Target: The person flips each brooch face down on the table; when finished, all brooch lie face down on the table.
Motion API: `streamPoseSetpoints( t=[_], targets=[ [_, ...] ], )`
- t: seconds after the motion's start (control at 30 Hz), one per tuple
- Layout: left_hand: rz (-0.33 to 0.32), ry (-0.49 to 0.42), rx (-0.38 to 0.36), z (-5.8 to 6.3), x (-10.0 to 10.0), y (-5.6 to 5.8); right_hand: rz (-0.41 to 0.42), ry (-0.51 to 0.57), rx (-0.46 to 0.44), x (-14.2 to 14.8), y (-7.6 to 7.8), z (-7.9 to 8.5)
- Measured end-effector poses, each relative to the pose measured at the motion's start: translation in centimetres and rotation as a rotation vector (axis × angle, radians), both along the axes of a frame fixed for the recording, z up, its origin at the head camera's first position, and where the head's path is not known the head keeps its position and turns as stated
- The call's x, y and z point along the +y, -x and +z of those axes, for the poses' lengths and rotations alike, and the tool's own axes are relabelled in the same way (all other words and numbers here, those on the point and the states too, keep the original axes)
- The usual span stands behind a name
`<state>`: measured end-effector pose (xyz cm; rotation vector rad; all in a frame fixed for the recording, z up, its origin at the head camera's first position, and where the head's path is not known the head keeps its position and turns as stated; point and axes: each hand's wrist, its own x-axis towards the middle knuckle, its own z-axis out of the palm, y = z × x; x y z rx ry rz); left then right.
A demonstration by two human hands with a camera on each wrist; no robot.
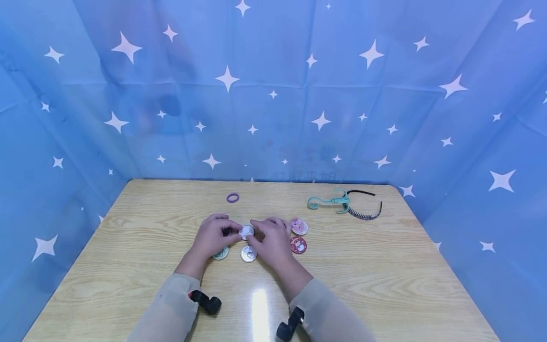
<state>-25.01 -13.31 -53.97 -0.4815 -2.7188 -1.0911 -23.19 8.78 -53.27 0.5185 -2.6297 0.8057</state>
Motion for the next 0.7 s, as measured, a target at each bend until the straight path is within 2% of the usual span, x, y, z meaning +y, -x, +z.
streamPoseSetpoints(
  t=[0.2, 0.4, 0.7],
  targets=[
    [-0.016, 0.001, 0.022, 0.2, -0.1, -0.2, 0.008, 0.051, 0.047, 0.2, -0.2, 0.2],
    [-0.041, -0.001, 0.078, 0.0, -0.2, -0.2, 0.021, 0.038, 0.130, 1.0, -0.3, 0.1],
    [-0.097, -0.006, 0.136, 0.2, 0.9, -0.3, 0.042, 0.086, 0.234, 3.2, -0.1, 0.2]
  ],
)
